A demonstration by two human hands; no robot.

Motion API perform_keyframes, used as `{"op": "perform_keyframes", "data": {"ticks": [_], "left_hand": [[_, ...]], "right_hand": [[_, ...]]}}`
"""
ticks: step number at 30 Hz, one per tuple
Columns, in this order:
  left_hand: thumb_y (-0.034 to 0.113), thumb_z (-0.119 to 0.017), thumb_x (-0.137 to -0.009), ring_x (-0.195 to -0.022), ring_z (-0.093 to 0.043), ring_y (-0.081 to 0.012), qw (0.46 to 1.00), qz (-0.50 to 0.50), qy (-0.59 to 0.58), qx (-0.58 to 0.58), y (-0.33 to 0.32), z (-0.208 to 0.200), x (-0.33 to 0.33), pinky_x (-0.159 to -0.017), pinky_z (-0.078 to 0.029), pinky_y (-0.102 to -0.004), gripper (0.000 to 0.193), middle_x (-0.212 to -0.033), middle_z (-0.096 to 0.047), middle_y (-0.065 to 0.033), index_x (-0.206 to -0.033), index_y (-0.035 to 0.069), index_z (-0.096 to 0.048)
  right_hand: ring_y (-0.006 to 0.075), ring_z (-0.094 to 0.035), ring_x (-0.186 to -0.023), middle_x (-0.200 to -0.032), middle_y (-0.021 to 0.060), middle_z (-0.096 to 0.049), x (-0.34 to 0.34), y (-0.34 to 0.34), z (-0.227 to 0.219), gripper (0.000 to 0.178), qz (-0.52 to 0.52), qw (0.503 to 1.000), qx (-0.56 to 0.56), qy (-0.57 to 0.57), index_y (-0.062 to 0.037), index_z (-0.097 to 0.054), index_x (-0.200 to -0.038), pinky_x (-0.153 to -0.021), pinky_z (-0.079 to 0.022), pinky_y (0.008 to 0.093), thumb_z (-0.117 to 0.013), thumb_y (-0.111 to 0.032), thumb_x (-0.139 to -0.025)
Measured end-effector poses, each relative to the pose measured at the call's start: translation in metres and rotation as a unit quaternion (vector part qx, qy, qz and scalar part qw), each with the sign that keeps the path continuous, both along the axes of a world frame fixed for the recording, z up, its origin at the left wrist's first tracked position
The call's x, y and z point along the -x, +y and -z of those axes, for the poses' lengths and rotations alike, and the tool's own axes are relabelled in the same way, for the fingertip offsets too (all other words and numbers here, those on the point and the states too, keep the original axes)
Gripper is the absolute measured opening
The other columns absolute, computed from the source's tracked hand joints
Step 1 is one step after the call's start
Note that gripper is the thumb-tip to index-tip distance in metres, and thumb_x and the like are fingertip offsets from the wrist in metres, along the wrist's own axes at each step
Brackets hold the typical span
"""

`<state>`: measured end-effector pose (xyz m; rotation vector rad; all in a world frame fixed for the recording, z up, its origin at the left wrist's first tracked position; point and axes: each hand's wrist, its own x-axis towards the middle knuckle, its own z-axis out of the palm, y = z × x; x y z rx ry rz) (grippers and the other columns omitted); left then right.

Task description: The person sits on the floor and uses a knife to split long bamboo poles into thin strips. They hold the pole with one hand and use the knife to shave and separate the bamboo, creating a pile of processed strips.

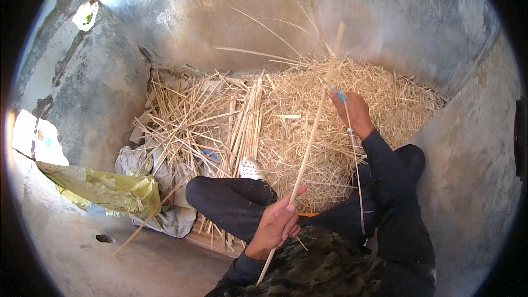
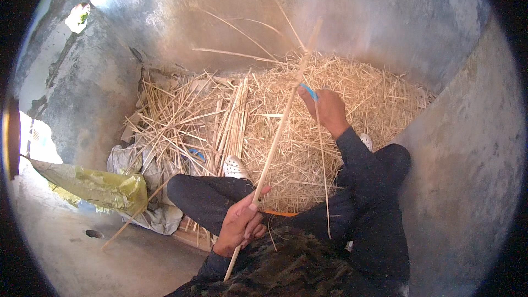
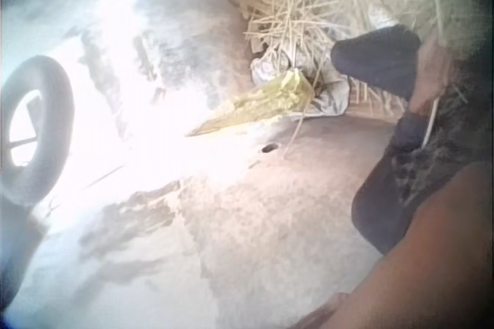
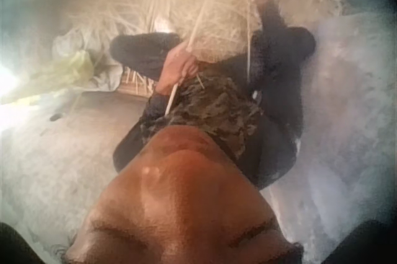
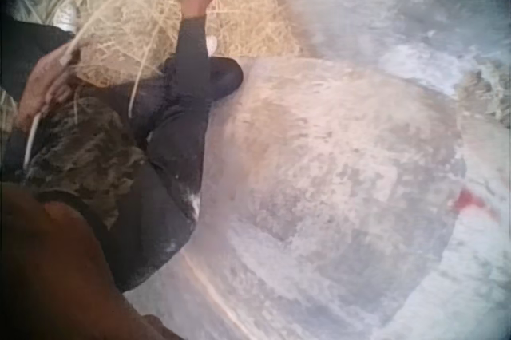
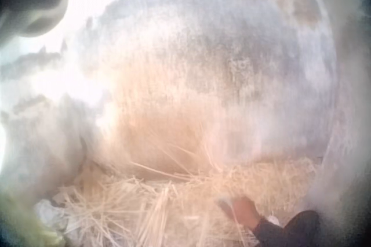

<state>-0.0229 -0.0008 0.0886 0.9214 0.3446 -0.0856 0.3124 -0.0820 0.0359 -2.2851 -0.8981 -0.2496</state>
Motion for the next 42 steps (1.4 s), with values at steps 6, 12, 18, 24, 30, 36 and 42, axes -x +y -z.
{"op": "perform_keyframes", "data": {"ticks": [6,12,18,24,30,36,42], "left_hand": [[0.027,-0.041,-0.1,-0.037,-0.029,-0.0043,0.999,0.003,-0.023,0.037,0.001,0.011,0.001,-0.048,-0.033,-0.0208,0.053,-0.045,-0.031,0.006,-0.144,0.003,-0.025],[0.027,-0.043,-0.1,-0.038,-0.03,-0.0036,0.998,0.053,-0.013,0.01,-0.008,0.008,0.012,-0.049,-0.033,-0.0202,0.052,-0.046,-0.032,0.0061,-0.142,0.002,-0.028],[0.029,-0.044,-0.099,-0.038,-0.031,-0.0031,0.999,0.043,-0.005,-0.028,-0.013,-0.004,0.026,-0.047,-0.032,-0.0198,0.054,-0.046,-0.032,0.0067,-0.141,-0.001,-0.028],[0.028,-0.045,-0.099,-0.038,-0.032,-0.0036,0.999,0.051,-0.002,-0.016,-0.018,0.001,0.027,-0.046,-0.032,-0.0203,0.053,-0.046,-0.032,0.0064,-0.141,0.0,-0.029],[0.027,-0.045,-0.099,-0.036,-0.03,-0.0053,0.994,0.07,0.035,-0.077,-0.02,0.024,0.034,-0.046,-0.032,-0.0208,0.05,-0.045,-0.031,0.0054,-0.141,0.003,-0.033],[0.021,-0.043,-0.099,-0.035,-0.026,-0.0051,1.0,-0.013,0.022,-0.005,0.0,0.029,0.016,-0.045,-0.031,-0.0207,0.045,-0.044,-0.031,0.0054,-0.14,0.003,-0.035],[0.017,-0.045,-0.099,-0.042,-0.032,-0.0029,0.992,-0.054,0.035,-0.111,0.001,0.047,0.006,-0.043,-0.03,-0.0194,0.044,-0.052,-0.035,0.0067,-0.14,0.003,-0.037]], "right_hand": [[0.0237,-0.045,-0.038,-0.04,0.0087,-0.042,0.092,-0.025,-0.009,0.076,-0.11,0.99,-0.025,0.086,-0.0035,-0.056,-0.053,-0.041,-0.036,0.0382,-0.043,-0.072,-0.083],[0.0262,-0.052,-0.04,-0.041,0.009,-0.046,0.057,-0.027,-0.018,0.079,-0.063,0.996,0.064,-0.024,-0.0057,-0.062,-0.057,-0.043,-0.041,0.041,-0.041,-0.079,-0.077],[0.026,-0.052,-0.039,-0.042,0.0084,-0.048,0.072,-0.023,-0.011,0.078,-0.097,0.994,0.024,-0.038,-0.007,-0.063,-0.058,-0.041,-0.041,0.0404,-0.041,-0.08,-0.077],[0.0257,-0.051,-0.039,-0.042,0.0078,-0.046,0.065,-0.015,0.015,0.073,-0.109,0.99,-0.022,-0.085,-0.0085,-0.061,-0.057,-0.04,-0.039,0.0403,-0.043,-0.075,-0.08],[0.0248,-0.044,-0.037,-0.042,0.0093,-0.041,0.017,-0.02,0.058,0.077,-0.008,0.995,0.103,0.008,-0.0064,-0.051,-0.048,-0.04,-0.036,0.0422,-0.038,-0.074,-0.084],[0.0264,-0.042,-0.041,-0.044,0.009,-0.041,0.013,-0.013,0.052,0.076,0.0,0.985,0.071,0.16,-0.0024,-0.053,-0.055,-0.045,-0.039,0.0436,-0.037,-0.069,-0.088],[0.0265,-0.05,-0.048,-0.054,0.0104,-0.05,0.079,-0.041,0.122,0.074,-0.107,0.961,0.029,0.252,-0.0022,-0.058,-0.068,-0.049,-0.04,0.0446,-0.041,-0.073,-0.084]]}}
